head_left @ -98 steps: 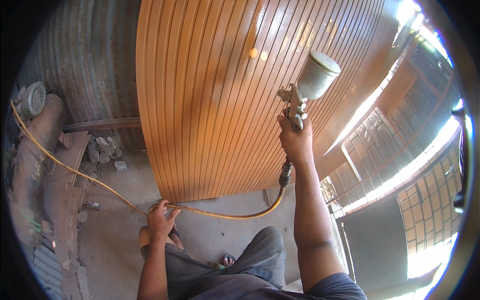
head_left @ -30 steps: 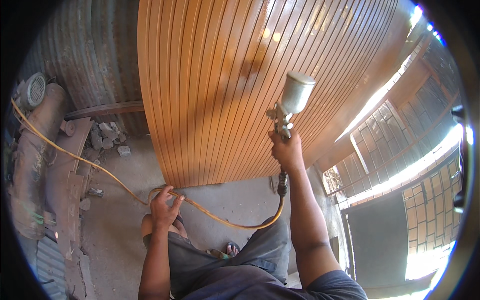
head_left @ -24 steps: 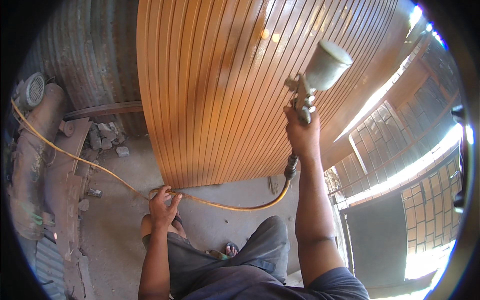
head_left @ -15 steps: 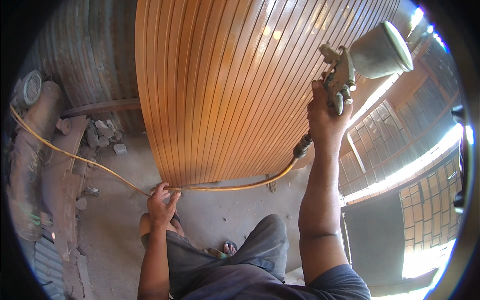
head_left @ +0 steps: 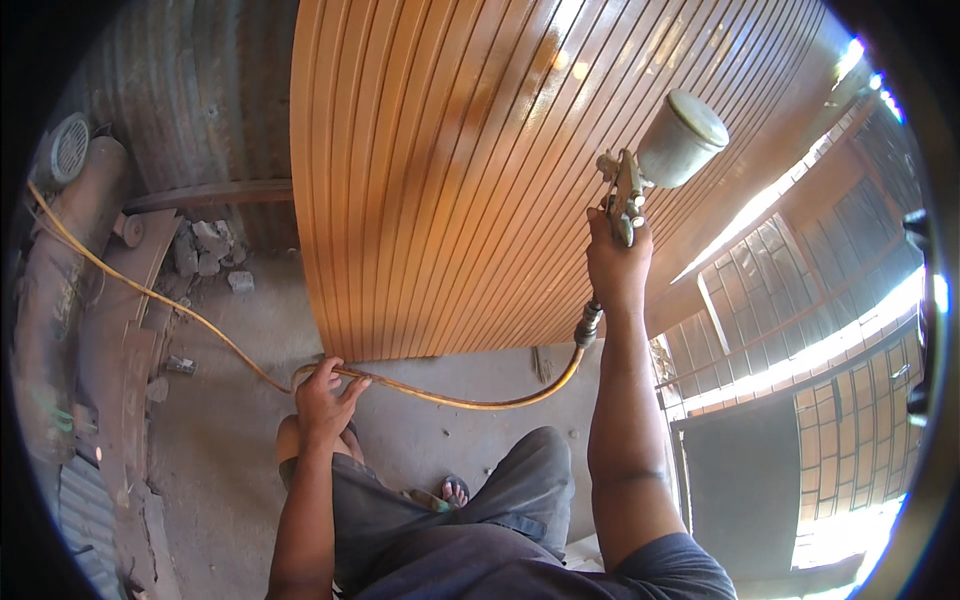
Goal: The person uses a spray gun connected to an air hose to apply a clear coat over a large curved wooden panel. They move the spray gun in steady horizontal passes across the surface, occasionally pausing to adjust the tool.
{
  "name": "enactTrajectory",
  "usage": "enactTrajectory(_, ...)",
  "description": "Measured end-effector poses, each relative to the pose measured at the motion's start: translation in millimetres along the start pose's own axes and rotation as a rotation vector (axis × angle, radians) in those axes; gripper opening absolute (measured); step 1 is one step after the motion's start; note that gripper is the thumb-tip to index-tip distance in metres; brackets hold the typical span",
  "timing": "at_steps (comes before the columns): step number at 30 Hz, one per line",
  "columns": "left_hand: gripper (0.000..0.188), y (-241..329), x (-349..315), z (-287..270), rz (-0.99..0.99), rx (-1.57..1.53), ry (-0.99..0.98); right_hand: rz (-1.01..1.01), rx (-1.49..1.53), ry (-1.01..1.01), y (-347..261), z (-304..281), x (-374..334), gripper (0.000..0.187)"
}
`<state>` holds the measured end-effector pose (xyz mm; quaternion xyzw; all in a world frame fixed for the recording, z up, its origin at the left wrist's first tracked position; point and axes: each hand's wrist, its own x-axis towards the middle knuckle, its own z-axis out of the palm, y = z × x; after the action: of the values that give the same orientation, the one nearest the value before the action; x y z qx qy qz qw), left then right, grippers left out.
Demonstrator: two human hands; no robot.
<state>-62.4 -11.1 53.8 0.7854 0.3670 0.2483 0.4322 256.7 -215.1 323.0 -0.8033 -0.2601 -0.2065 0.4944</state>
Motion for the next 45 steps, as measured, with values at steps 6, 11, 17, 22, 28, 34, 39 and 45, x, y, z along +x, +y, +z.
enactTrajectory(6, 0.063, 4.1, 1.9, 0.1, -0.035, 0.160, -0.096, -0.006, -0.040, -0.055, 25.7, 12.4, -16.8, 0.022)
enactTrajectory(11, 0.059, 2.2, 5.0, 1.9, -0.077, 0.274, -0.186, 0.005, -0.054, -0.104, 43.7, 22.3, -31.1, 0.021)
enactTrajectory(17, 0.058, 6.9, 3.1, -0.4, -0.096, 0.345, -0.254, 0.062, -0.080, -0.145, 63.1, 33.1, -47.2, 0.022)
enactTrajectory(22, 0.061, 17.6, 4.3, -2.7, -0.172, 0.429, -0.327, 0.114, -0.092, -0.177, 79.7, 39.1, -63.2, 0.022)
enactTrajectory(28, 0.060, 22.0, 6.7, -5.8, -0.175, 0.480, -0.448, 0.178, -0.147, -0.274, 92.0, 36.4, -85.3, 0.027)
enactTrajectory(34, 0.058, 24.3, 5.8, -5.0, -0.197, 0.503, -0.486, 0.137, -0.100, -0.210, 80.9, 24.6, -77.9, 0.023)
enactTrajectory(39, 0.059, 19.7, 6.7, -3.6, -0.178, 0.458, -0.440, 0.052, 0.001, -0.115, 56.8, 11.1, -56.6, 0.019)
enactTrajectory(45, 0.059, 4.1, 6.9, 2.3, -0.086, 0.489, -0.367, 0.126, 0.089, -0.075, 30.2, -4.5, -45.0, 0.016)
